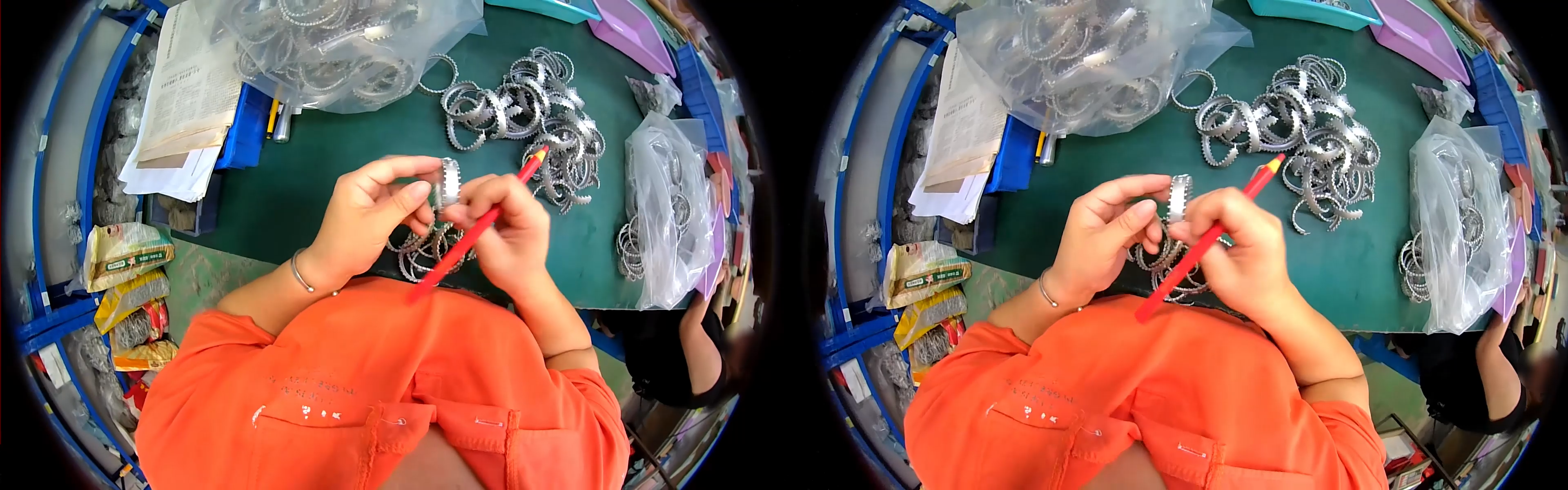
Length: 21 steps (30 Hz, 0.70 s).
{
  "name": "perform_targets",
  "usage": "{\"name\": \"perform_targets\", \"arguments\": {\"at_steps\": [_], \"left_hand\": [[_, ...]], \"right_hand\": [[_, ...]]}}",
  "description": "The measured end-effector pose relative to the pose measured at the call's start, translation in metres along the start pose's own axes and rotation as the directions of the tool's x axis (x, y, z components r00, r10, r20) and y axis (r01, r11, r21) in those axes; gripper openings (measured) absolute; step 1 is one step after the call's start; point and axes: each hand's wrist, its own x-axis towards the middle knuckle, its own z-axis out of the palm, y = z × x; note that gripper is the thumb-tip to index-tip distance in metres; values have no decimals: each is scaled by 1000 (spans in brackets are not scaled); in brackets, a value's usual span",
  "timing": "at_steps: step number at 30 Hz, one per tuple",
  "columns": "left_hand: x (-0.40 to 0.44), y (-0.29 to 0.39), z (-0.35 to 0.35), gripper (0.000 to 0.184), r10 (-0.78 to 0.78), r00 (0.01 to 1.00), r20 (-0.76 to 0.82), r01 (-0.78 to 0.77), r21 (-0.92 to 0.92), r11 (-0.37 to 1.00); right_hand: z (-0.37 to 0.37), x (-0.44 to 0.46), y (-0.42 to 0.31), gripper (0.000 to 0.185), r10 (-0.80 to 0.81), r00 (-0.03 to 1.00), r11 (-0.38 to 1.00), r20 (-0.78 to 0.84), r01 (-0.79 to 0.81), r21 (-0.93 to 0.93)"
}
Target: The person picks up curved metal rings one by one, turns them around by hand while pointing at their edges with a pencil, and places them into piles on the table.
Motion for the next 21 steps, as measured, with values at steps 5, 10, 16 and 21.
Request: {"name": "perform_targets", "arguments": {"at_steps": [5,10,16,21], "left_hand": [[4,-2,-13,34,-110,990,92,103,79,992],[-1,0,-10,28,-129,983,133,142,-93,985],[-1,0,-14,26,-70,993,96,74,-38,997],[-2,0,-12,26,-60,996,72,60,8,998]], "right_hand": [[-18,5,0,20,189,980,673,58,-173,719],[-25,0,6,18,275,957,627,94,-252,737],[-27,-3,6,14,432,902,703,2,-337,626],[-27,-2,5,13,442,897,713,2,-352,607]]}}
